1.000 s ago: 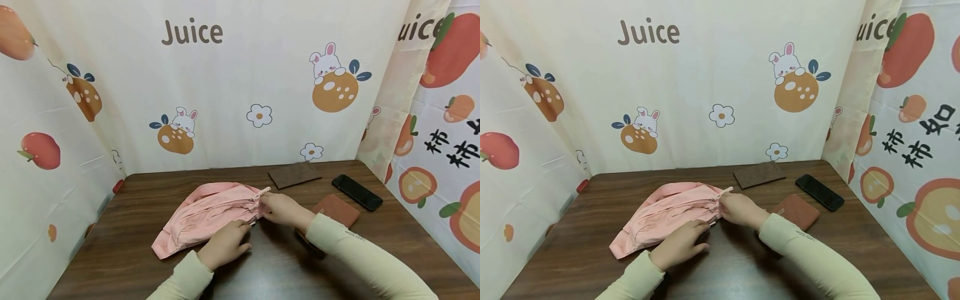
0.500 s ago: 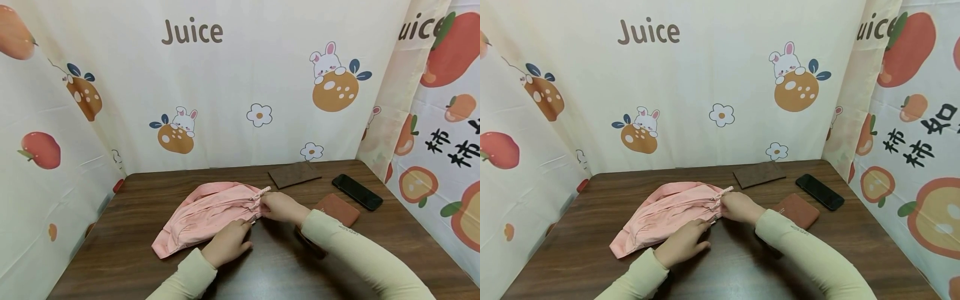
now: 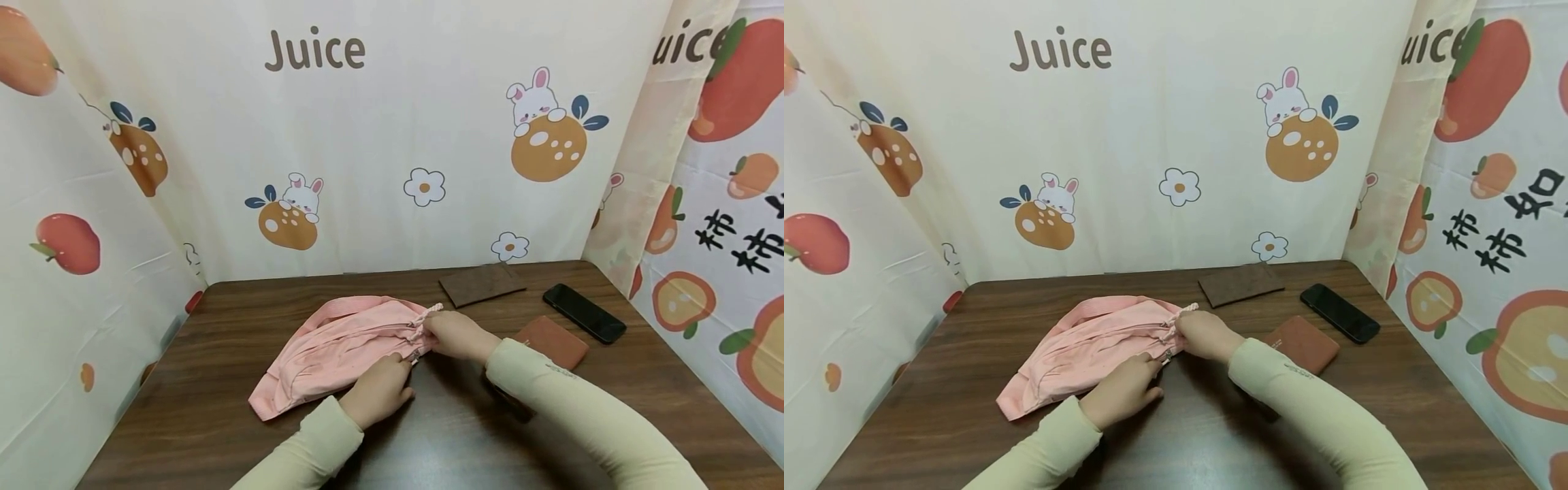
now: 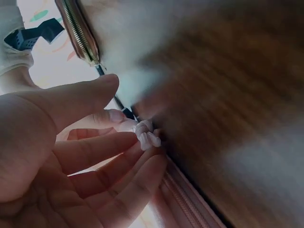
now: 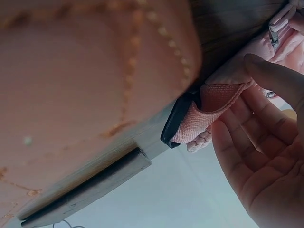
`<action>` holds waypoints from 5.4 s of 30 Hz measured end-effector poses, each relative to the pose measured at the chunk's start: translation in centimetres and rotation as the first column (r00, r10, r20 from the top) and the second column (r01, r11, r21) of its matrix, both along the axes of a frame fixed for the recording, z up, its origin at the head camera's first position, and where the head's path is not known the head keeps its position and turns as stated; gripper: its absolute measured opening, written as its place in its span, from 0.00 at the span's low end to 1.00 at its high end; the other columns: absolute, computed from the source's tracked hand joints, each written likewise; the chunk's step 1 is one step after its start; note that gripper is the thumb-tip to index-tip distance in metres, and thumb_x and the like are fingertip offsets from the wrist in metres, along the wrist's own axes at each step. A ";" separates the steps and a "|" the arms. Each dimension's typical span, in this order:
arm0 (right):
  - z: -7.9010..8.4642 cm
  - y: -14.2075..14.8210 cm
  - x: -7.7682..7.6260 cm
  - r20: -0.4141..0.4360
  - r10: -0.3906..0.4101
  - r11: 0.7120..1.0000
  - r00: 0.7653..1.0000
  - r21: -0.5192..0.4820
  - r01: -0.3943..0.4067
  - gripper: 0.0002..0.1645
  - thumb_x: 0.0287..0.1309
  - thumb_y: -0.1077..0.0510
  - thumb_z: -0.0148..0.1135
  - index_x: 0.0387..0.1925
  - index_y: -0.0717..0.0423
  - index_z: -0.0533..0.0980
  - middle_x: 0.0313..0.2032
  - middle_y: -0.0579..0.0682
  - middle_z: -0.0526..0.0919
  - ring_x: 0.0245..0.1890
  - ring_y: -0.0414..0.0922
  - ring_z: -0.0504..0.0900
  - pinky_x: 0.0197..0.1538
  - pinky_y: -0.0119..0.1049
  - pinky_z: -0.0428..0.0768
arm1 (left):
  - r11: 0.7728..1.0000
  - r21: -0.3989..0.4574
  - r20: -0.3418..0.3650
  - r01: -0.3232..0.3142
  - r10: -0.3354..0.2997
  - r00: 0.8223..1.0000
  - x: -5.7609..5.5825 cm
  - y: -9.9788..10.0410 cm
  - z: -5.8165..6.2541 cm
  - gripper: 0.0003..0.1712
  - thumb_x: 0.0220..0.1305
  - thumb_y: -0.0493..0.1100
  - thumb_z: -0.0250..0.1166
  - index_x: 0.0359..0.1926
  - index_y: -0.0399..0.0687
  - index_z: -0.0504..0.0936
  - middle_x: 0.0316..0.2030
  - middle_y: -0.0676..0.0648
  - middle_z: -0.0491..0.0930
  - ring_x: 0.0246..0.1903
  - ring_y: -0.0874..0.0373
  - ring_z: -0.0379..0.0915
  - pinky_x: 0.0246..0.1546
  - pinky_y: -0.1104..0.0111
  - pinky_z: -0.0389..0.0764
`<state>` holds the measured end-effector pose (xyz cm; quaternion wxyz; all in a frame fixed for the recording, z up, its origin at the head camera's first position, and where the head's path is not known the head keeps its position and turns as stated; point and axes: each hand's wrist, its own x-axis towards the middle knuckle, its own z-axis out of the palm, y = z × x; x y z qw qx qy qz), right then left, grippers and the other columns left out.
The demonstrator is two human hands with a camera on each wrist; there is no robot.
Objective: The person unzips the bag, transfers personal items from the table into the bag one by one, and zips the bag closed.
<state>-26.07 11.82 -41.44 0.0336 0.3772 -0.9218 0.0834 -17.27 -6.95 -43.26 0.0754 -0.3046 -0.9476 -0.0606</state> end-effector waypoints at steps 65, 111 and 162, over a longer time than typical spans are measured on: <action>0.7 0.8 -0.9 0.031 -0.013 0.999 0.999 0.049 0.011 0.11 0.48 0.58 0.72 0.19 0.46 0.77 0.20 0.38 0.78 0.23 0.36 0.72 0.29 0.34 0.73 | 0.967 0.253 0.020 -0.011 0.006 1.000 -0.5 -3.7 1.3 0.08 0.55 0.37 0.69 0.22 0.49 0.82 0.21 0.55 0.80 0.26 0.60 0.77 0.34 0.65 0.77; 1.0 1.2 -0.9 -0.007 0.004 0.996 1.000 0.093 -0.004 0.13 0.45 0.60 0.72 0.17 0.45 0.76 0.20 0.39 0.77 0.22 0.36 0.71 0.28 0.33 0.72 | 0.952 0.282 0.113 -0.116 0.087 0.990 2.4 -9.2 2.1 0.08 0.52 0.38 0.71 0.21 0.53 0.83 0.20 0.62 0.78 0.26 0.70 0.73 0.32 0.70 0.75; 0.9 2.9 -1.6 0.010 -0.031 0.994 0.999 0.106 0.029 0.14 0.46 0.60 0.72 0.17 0.45 0.75 0.21 0.39 0.74 0.24 0.36 0.69 0.29 0.33 0.70 | 0.935 0.270 0.242 -0.229 0.164 0.956 4.5 -15.9 2.7 0.06 0.52 0.43 0.73 0.25 0.59 0.83 0.23 0.64 0.78 0.25 0.73 0.64 0.29 0.73 0.71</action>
